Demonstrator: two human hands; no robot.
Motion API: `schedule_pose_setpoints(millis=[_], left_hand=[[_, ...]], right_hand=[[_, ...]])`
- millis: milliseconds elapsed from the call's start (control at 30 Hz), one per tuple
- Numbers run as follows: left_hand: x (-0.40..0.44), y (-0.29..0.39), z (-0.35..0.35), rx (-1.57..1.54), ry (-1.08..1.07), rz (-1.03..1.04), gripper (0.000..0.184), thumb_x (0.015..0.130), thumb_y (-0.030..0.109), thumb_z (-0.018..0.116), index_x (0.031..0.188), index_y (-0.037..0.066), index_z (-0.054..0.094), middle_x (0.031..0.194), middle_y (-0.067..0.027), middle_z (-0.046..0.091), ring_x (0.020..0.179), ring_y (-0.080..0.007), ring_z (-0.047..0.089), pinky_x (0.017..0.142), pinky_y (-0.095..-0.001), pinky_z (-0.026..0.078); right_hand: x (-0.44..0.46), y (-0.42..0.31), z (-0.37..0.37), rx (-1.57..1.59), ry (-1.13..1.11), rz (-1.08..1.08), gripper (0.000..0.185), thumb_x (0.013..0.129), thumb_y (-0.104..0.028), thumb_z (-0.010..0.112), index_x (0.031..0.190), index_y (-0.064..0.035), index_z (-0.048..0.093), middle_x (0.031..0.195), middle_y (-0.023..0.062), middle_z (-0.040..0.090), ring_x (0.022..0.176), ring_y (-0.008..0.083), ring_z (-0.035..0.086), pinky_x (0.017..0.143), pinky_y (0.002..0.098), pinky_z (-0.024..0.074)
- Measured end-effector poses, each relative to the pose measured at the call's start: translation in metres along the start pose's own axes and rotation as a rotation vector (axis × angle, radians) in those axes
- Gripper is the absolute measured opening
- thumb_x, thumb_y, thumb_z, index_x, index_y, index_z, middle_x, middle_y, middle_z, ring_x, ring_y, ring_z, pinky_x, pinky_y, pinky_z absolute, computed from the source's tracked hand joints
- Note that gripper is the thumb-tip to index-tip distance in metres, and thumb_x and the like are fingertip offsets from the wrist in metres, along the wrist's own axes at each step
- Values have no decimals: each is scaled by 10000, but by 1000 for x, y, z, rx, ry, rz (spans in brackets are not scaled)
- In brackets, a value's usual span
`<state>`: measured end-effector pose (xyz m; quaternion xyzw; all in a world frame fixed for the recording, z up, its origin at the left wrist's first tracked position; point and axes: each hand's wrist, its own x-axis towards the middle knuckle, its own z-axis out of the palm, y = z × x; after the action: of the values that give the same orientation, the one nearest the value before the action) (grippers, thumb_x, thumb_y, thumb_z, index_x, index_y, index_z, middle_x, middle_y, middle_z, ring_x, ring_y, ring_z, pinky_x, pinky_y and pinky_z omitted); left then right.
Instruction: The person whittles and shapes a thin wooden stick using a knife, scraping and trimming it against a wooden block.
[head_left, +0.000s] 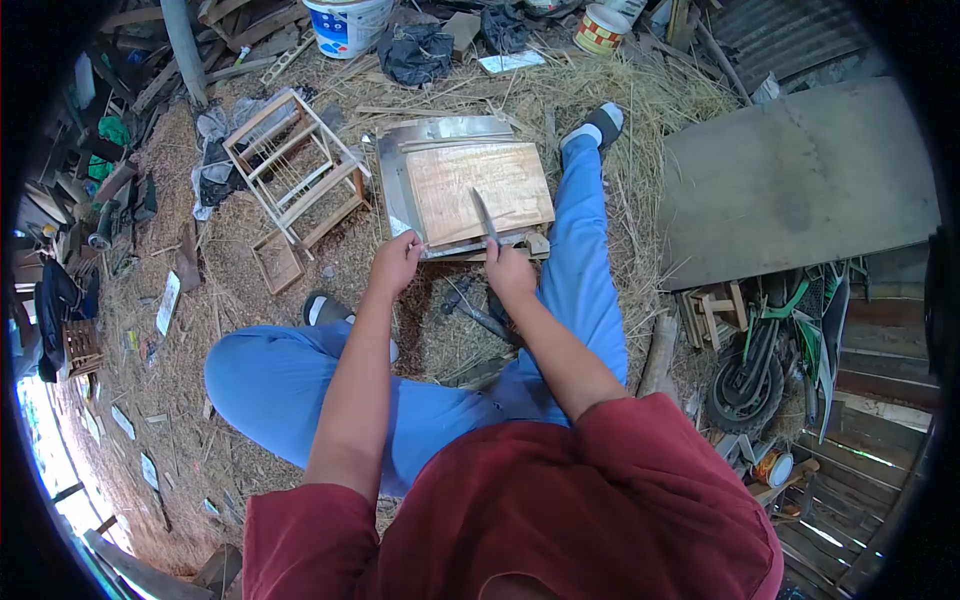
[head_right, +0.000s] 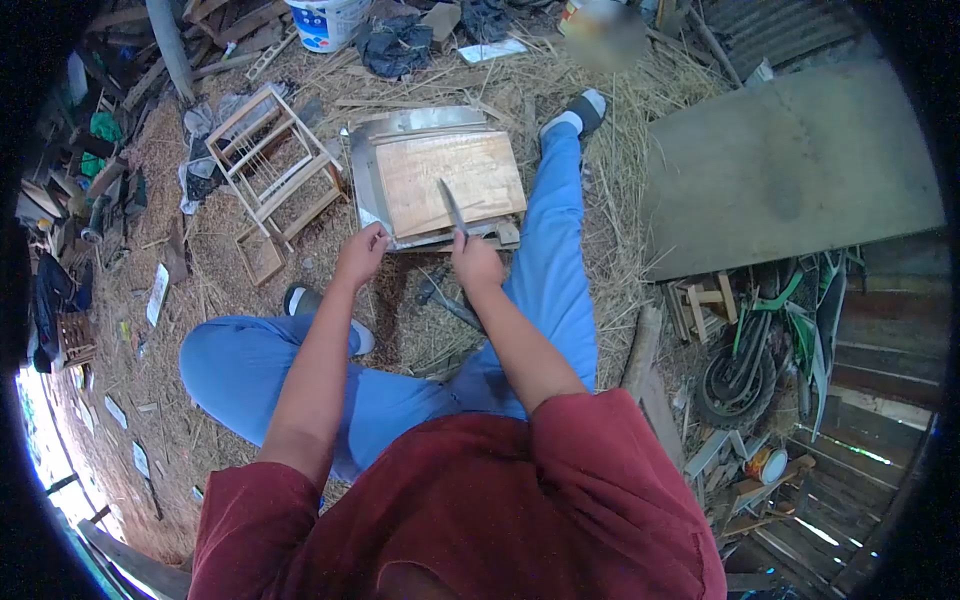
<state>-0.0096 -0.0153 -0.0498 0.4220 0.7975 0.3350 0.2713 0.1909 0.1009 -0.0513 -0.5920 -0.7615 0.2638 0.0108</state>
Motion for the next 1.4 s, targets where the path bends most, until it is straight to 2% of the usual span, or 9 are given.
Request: schedule_pose_setpoints(millis=[100, 233, 367, 467, 700, 833, 1100, 1233, 1400], left_hand=[[-2, 3, -2, 12, -9, -13, 164, 903, 212, 663, 948, 61, 617, 791, -194, 653, 749, -388, 636, 682, -452, 491], [0, 2, 0, 64, 6, 41, 167, 904, 218, 658, 947, 63, 613, 804, -201, 656, 768, -409, 634, 687, -471, 489], [0, 5, 1, 21, 2, 41, 169, 905, 222, 656, 947, 65, 609, 800, -204, 653, 763, -412, 632, 688, -477, 488], [0, 6, -1, 99, -9, 57, 166, 907, 223, 654, 952, 70, 610, 797, -203, 653, 757, -412, 632, 684, -479, 488], [1, 7, -4, 61, -32, 17, 171, 911, 232, 656, 952, 73, 609, 787, -201, 651, 747, -406, 633, 677, -477, 488], [2, 2, 0, 57, -29, 32, 172, 912, 233, 655, 954, 73, 608, 792, -204, 652, 742, -407, 629, 675, -472, 488], [2, 1, -4, 88, -35, -10, 200, 920, 280, 637, 973, 89, 612, 809, -210, 655, 775, -420, 633, 690, -476, 492], [3, 33, -19, -81, 91, -12, 206, 947, 289, 611, 997, 90, 617, 775, -175, 650, 743, -347, 648, 674, -443, 490], [3, 104, -38, -351, 207, 152, 199, 981, 266, 603, 993, 68, 609, 707, -69, 589, 633, -173, 556, 594, -345, 460]], right_hand=[[-16, -5, -10, -174, -150, -315, 610, 1012, -520, 390, 912, -27, 733, 897, 246, 711, 850, 429, 698, 765, 542, 553], [1, 2, 3, 68, -32, -9, 595, 1005, -527, 396, 912, -27, 706, 853, 269, 693, 854, 455, 685, 797, 545, 543], [-14, 2, -10, -113, -138, -281, 643, 1005, -542, 383, 903, -5, 722, 886, 281, 692, 872, 465, 678, 807, 548, 538], [-7, 1, -7, 46, -94, 19, 682, 1015, -540, 352, 885, 18, 721, 900, 278, 693, 897, 464, 674, 817, 544, 532], [-10, 13, -1, -54, -91, -214, 623, 1021, -515, 371, 885, -14, 715, 887, 277, 693, 903, 465, 673, 825, 551, 529], [3, 18, 5, 149, 184, 143, 641, 1023, -509, 368, 874, 12, 710, 873, 288, 688, 876, 474, 670, 803, 556, 527], [22, 37, 23, 292, 129, 137, 652, 1031, -497, 383, 986, 66, 709, 978, 317, 683, 871, 517, 660, 839, 543, 503], [44, 46, 11, 1079, 52, 235, 506, 1024, -523, 465, 948, -45, 611, 601, 18, 512, 435, 161, 470, 424, 370, 404], [27, -21, -123, 1331, -108, 154, 392, 1024, -475, 510, 938, -94, 531, 564, -44, 334, 404, 77, 314, 372, 280, 267]])
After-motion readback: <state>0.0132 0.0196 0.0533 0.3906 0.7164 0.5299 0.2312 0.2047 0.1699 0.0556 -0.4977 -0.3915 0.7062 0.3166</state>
